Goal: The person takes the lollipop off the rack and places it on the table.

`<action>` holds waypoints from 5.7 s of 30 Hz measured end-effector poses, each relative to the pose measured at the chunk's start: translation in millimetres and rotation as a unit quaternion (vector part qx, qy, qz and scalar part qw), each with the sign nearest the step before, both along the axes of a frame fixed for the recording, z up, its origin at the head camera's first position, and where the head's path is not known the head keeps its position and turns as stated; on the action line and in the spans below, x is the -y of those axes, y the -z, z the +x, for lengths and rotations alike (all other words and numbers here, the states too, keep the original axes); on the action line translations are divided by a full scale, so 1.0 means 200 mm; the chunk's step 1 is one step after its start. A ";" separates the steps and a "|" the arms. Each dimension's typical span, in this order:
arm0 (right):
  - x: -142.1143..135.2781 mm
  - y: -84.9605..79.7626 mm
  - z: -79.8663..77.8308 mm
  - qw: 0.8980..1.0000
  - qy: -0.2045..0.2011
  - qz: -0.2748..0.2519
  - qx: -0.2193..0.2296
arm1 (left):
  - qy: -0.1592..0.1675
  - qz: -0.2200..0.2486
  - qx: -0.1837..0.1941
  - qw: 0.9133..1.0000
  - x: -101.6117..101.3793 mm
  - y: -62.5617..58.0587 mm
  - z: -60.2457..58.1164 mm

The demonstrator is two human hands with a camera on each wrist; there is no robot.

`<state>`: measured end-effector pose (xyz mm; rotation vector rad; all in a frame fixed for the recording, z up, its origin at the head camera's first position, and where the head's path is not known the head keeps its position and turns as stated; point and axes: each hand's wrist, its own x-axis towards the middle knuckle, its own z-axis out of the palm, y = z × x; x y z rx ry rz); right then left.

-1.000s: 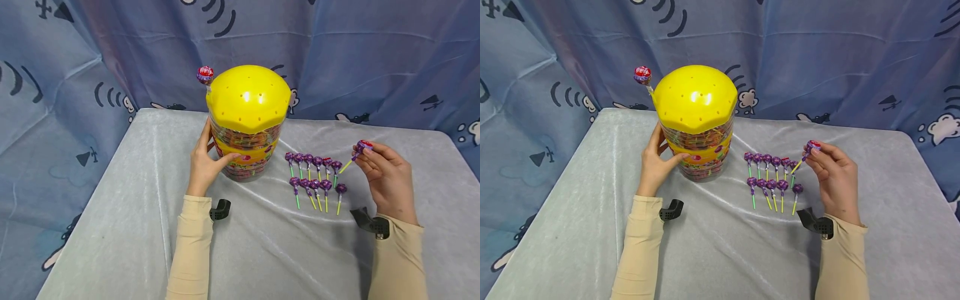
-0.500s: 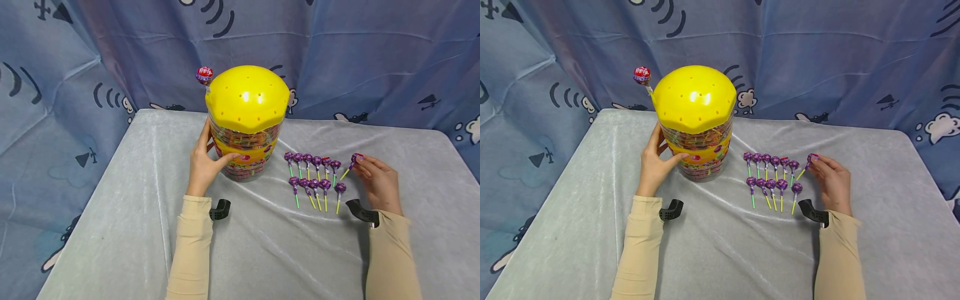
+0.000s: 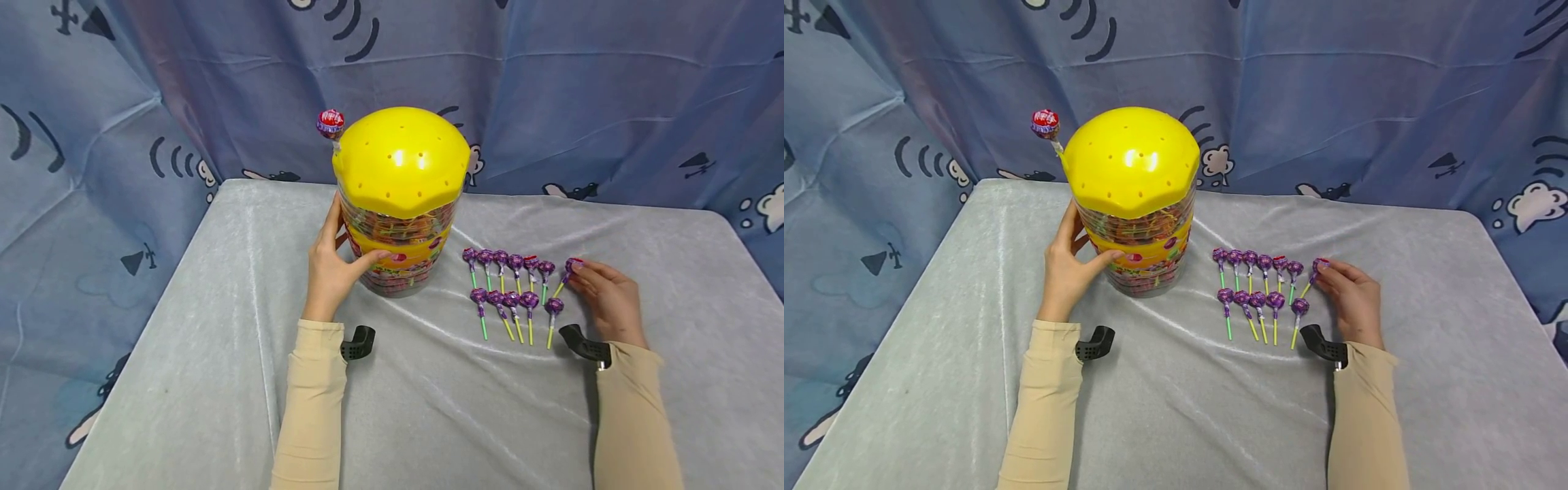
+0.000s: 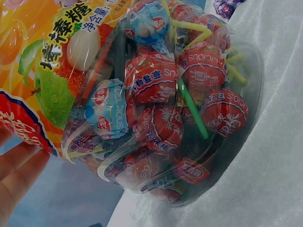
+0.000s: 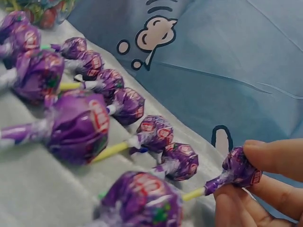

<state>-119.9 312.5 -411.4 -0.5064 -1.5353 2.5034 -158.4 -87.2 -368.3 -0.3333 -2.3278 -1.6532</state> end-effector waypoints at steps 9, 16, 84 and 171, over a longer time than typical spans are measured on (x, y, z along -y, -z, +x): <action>0.00 0.02 -0.01 0.996 0.009 0.079 0.047 | 0.002 0.000 -0.001 1.000 0.00 0.00 0.00; 0.03 0.03 -0.03 0.986 0.037 0.147 0.064 | 0.000 0.000 0.005 1.000 0.00 0.00 0.00; 0.70 -0.65 0.01 0.960 -0.061 0.164 -0.217 | 0.000 -0.016 -0.007 1.000 -0.02 0.02 0.02; 0.82 -0.74 -0.02 0.951 -0.147 -0.051 -0.268 | -0.003 -0.003 0.010 1.000 -0.02 -0.01 0.02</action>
